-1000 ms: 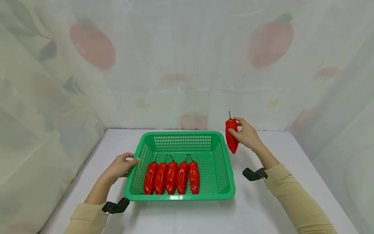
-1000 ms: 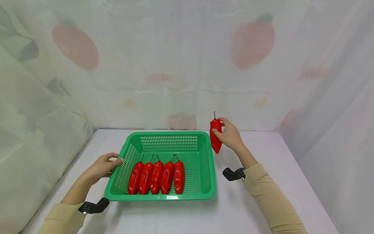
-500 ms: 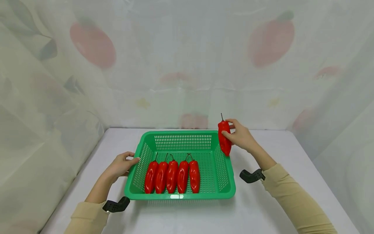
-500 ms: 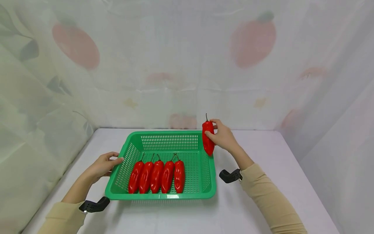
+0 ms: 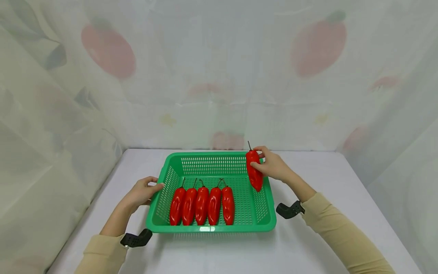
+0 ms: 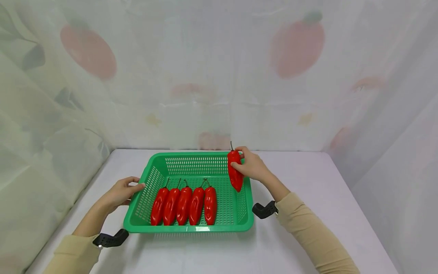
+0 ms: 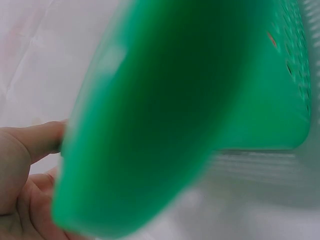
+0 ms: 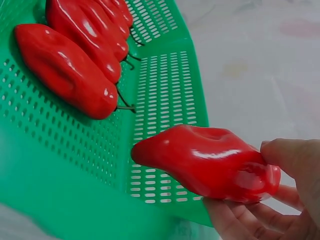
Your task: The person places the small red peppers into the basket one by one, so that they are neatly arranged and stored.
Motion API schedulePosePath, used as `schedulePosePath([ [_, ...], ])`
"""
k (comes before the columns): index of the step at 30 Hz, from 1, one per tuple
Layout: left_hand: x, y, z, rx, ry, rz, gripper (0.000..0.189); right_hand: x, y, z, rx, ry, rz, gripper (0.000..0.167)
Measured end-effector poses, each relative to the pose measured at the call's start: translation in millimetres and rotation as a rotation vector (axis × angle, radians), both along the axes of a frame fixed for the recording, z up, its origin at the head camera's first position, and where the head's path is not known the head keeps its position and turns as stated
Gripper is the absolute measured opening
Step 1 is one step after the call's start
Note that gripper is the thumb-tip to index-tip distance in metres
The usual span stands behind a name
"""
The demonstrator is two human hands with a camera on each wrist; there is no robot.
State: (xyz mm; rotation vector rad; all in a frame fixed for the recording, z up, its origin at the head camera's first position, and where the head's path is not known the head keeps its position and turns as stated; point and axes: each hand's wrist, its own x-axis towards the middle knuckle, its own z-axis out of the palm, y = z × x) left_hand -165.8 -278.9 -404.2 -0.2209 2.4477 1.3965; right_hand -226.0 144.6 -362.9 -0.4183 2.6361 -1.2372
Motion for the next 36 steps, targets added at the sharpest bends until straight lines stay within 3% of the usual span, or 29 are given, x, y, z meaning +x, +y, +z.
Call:
schedulePosePath([
  [12, 0.1, 1.2, 1.5, -0.025, 0.003, -0.001, 0.05, 3.5, -10.8, -5.0, 0.006, -0.089, 0.055, 0.061],
  [36, 1.6, 2.2, 2.0, -0.049, -0.002, 0.002, 0.048, 8.1, -46.4, -13.5, 0.156, -0.207, 0.106, 0.055],
])
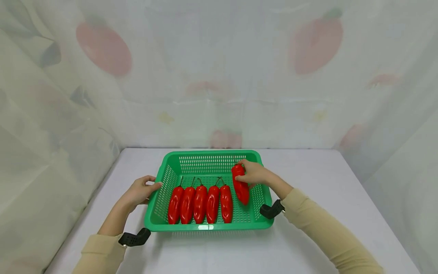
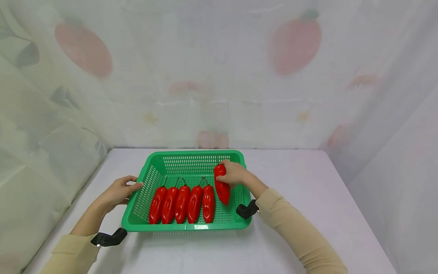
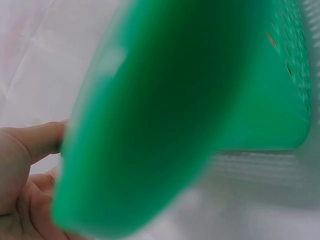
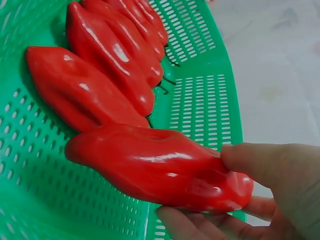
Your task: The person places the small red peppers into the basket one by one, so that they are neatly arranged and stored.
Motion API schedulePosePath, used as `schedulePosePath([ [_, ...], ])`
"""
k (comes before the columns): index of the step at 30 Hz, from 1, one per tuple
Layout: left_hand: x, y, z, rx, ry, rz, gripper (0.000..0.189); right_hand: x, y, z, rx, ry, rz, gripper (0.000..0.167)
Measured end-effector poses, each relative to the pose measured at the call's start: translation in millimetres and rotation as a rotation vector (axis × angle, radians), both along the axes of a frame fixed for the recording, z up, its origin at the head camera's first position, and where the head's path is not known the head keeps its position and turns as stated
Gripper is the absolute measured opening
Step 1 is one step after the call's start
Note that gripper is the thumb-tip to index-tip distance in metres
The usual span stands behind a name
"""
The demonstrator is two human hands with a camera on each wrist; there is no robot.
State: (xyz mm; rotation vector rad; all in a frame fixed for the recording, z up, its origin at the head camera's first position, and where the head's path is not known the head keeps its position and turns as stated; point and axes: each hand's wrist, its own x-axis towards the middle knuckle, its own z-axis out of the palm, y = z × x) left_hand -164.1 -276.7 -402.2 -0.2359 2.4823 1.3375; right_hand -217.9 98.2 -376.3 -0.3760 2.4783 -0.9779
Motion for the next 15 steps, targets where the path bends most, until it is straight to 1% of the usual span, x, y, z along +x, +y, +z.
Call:
schedulePosePath([
  [3, -0.6, 0.2, -0.2, 0.003, 0.001, -0.003, 0.048, -1.3, -2.9, 0.1, 0.011, -0.018, 0.001, 0.054],
  [9, -1.9, -0.7, -0.1, 0.014, -0.008, -0.007, 0.049, -3.5, -7.4, -0.5, 0.025, -0.088, 0.004, 0.053],
  [15, -1.6, -1.7, 0.6, 0.054, -0.007, -0.01, 0.049, -5.4, -11.9, -5.2, 0.039, -0.135, -0.013, 0.052],
])
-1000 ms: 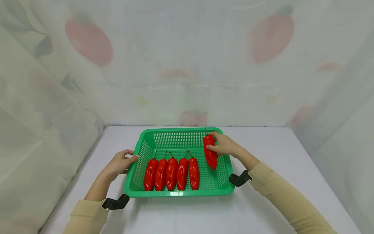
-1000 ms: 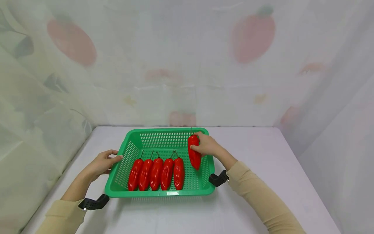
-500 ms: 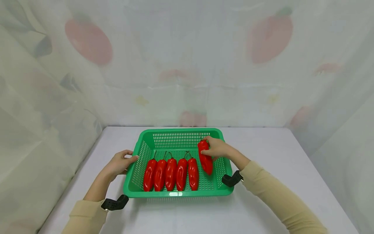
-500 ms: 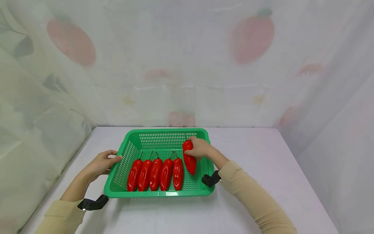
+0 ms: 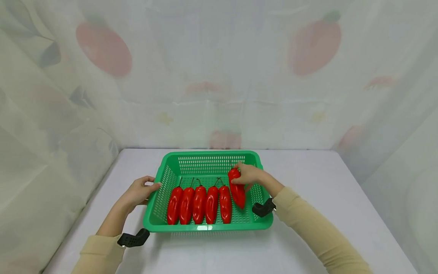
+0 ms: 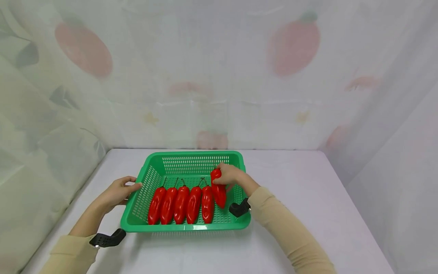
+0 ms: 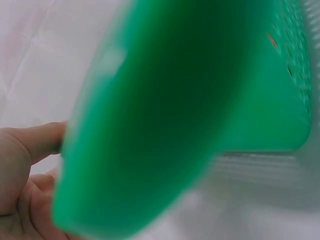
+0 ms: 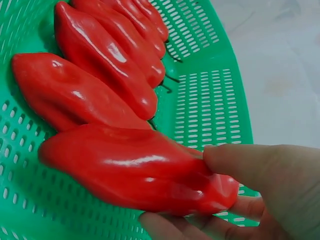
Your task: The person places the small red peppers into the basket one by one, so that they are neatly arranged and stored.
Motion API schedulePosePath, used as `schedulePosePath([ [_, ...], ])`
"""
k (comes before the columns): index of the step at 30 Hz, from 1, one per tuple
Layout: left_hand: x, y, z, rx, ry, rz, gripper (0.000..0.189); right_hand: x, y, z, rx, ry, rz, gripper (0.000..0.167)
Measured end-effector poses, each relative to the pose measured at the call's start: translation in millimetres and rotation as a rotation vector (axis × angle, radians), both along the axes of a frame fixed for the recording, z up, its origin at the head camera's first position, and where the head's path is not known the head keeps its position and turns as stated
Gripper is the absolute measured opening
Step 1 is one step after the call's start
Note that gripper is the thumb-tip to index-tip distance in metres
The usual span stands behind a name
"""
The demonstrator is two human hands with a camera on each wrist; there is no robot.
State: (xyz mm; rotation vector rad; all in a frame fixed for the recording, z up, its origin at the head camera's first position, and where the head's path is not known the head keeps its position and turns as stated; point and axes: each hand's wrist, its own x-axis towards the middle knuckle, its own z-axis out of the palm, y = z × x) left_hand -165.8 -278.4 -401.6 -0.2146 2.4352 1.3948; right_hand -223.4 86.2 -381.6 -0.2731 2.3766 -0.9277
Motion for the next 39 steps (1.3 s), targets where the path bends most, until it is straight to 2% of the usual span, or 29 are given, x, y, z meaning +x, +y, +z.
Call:
schedulePosePath([
  [18, 0.4, -1.5, -1.1, 0.008, -0.001, -0.003, 0.051, -1.6, -8.6, -13.0, 0.039, -0.119, 0.004, 0.056],
  [30, 1.2, 0.1, -0.3, 0.006, -0.004, 0.001, 0.05, -0.7, -12.0, -23.0, 0.054, -0.15, 0.005, 0.057],
  [39, 1.7, 0.2, 0.3, -0.014, 0.003, 0.003, 0.049, -0.9, -10.5, -29.1, 0.068, -0.205, 0.007, 0.058],
])
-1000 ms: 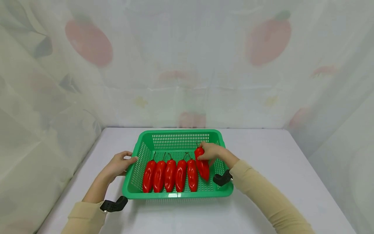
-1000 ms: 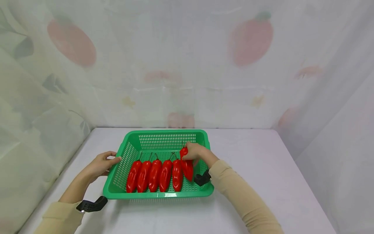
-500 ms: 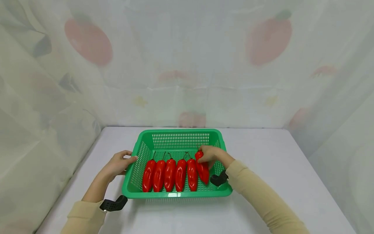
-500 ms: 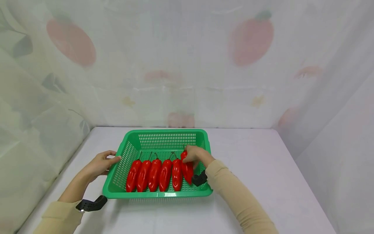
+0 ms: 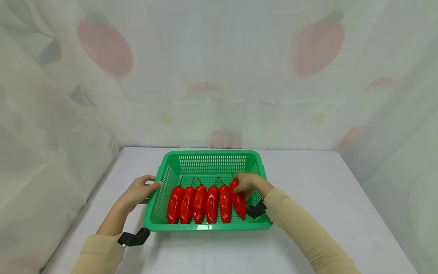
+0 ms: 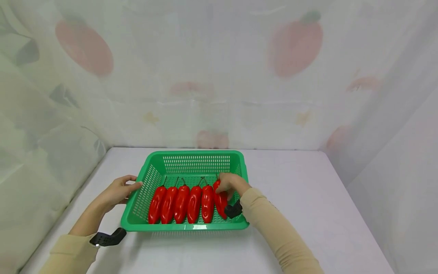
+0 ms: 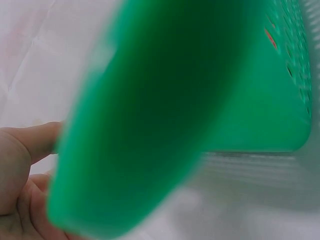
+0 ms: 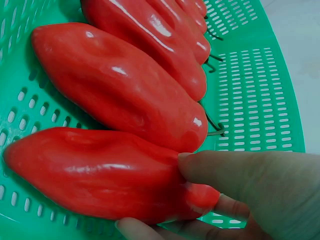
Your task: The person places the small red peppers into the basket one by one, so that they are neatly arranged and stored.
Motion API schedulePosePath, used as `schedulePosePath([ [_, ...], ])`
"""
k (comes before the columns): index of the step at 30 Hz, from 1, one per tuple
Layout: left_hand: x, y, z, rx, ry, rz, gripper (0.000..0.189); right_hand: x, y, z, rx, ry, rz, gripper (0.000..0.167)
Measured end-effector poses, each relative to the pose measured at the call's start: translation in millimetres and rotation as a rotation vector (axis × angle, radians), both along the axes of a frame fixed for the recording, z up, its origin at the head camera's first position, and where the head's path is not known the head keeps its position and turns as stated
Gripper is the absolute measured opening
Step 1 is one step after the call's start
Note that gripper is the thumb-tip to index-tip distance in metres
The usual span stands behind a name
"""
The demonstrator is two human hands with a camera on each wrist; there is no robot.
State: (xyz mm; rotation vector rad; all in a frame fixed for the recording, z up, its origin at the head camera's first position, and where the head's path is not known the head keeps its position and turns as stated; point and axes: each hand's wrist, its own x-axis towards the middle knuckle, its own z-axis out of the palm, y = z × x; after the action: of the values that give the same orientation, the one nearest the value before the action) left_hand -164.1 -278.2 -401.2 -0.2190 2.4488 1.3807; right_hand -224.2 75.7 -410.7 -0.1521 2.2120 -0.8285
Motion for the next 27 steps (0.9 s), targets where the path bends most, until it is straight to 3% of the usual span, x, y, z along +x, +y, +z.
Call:
schedulePosePath([
  [21, -2.0, -0.7, -0.1, -0.004, -0.003, -0.008, 0.052, 2.4, 1.2, -3.3, 0.045, 0.031, 0.04, 0.056],
  [27, -0.7, -0.9, 0.5, -0.006, -0.006, -0.006, 0.053, 3.5, 0.8, -2.6, 0.079, 0.04, 0.071, 0.045],
])
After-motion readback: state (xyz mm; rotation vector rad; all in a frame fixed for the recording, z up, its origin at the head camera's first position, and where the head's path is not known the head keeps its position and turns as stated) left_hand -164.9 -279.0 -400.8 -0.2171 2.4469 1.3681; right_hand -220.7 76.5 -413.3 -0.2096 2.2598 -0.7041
